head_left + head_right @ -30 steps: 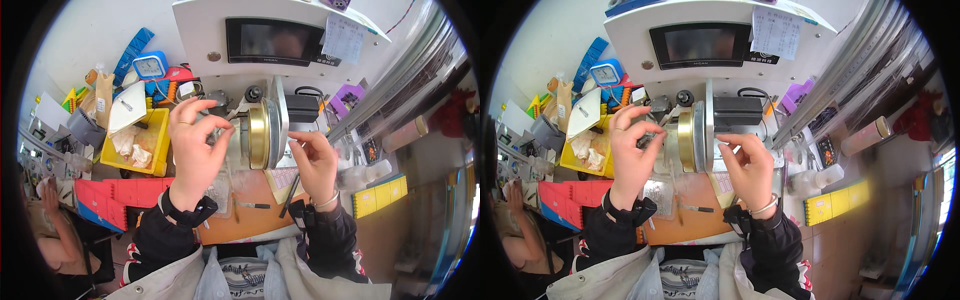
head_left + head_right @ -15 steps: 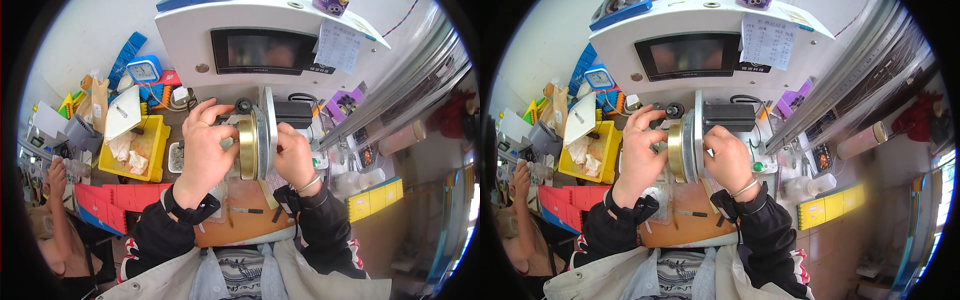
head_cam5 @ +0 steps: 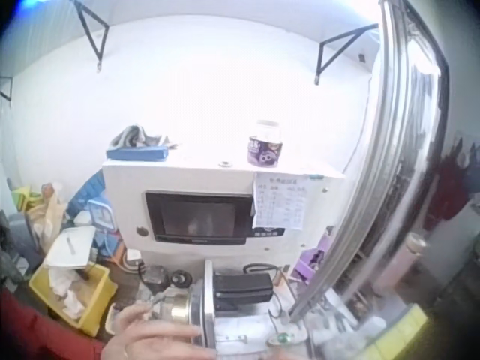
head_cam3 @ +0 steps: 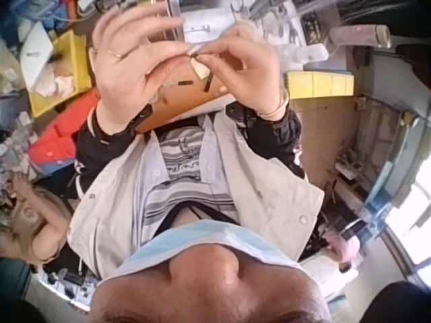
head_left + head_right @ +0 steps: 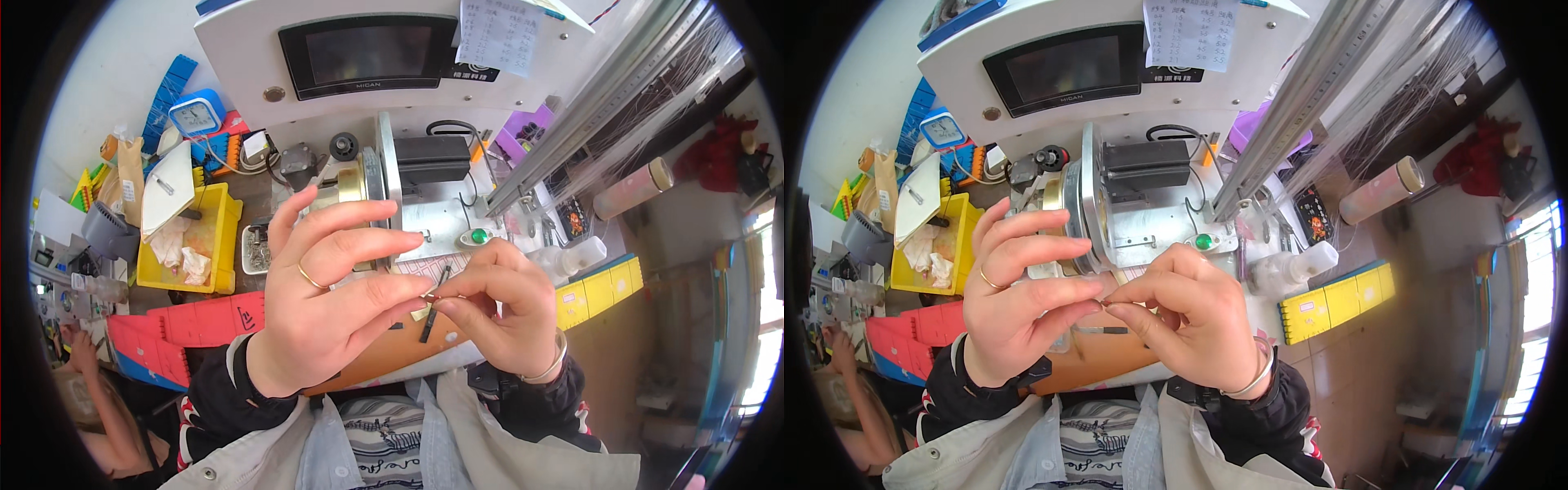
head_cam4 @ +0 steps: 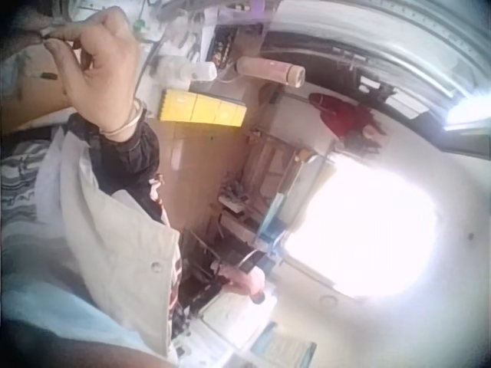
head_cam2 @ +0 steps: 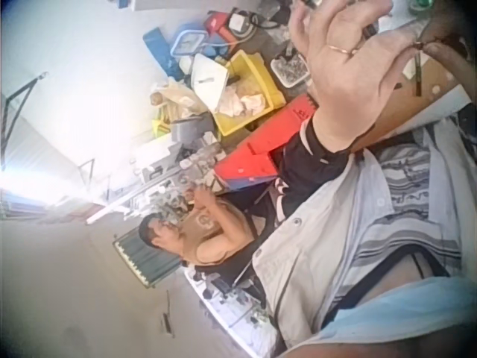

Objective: Assembling small metal pins into a circular mechanical component using a specialized rotating assembly machine.

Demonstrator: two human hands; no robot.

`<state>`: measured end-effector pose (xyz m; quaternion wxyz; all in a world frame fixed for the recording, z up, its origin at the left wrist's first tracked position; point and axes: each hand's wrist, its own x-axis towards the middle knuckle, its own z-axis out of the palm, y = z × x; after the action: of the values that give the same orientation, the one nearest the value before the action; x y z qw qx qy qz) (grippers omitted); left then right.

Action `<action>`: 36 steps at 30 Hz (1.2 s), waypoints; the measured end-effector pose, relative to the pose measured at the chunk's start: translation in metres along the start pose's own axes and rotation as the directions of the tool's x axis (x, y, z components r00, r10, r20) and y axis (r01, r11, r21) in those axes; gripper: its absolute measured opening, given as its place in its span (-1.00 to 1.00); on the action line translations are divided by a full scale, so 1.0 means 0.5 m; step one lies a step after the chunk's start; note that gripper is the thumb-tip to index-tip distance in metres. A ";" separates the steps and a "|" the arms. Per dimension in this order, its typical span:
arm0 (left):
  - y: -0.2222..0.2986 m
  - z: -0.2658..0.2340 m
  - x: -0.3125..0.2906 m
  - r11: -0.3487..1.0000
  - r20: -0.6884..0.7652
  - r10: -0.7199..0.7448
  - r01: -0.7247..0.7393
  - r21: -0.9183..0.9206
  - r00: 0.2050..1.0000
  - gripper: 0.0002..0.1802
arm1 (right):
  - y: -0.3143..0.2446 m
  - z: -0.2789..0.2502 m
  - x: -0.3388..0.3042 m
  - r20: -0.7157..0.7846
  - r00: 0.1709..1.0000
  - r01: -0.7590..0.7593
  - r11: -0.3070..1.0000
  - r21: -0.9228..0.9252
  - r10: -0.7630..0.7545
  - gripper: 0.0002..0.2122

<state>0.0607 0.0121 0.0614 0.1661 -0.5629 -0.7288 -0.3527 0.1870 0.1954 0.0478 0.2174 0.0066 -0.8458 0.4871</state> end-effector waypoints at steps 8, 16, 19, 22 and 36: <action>0.014 -0.006 -0.020 0.999 -0.057 -0.009 0.007 -0.033 0.998 -0.83 | 0.012 -0.004 -0.021 -0.115 0.985 0.080 0.934 -0.350 -0.127 -0.66; -0.034 -0.080 -0.091 0.983 -0.319 -0.069 0.119 0.141 0.945 -0.88 | 0.133 -0.035 -0.054 -0.390 0.921 -0.188 0.888 -0.420 0.010 -0.55; -0.040 -0.086 -0.104 0.973 -0.285 -0.062 0.122 0.198 0.956 -0.87 | 0.144 -0.036 -0.031 -0.399 0.916 -0.153 0.877 -0.456 -0.048 -0.59; -0.033 -0.080 -0.105 0.981 -0.283 -0.049 0.099 0.165 0.958 -0.86 | 0.154 -0.042 -0.011 -0.392 0.913 -0.118 0.845 -0.522 -0.114 -0.62; -0.047 -0.122 -0.149 0.991 -0.392 -0.112 0.132 0.025 0.913 -0.93 | 0.096 -0.118 0.001 -0.562 0.767 -0.265 0.646 -0.716 -0.309 -0.88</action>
<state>0.0525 -0.0859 0.0486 0.2995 -0.4307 -0.7235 -0.4487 0.1974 0.2693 0.0339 0.4804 -0.2409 -0.8417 0.0530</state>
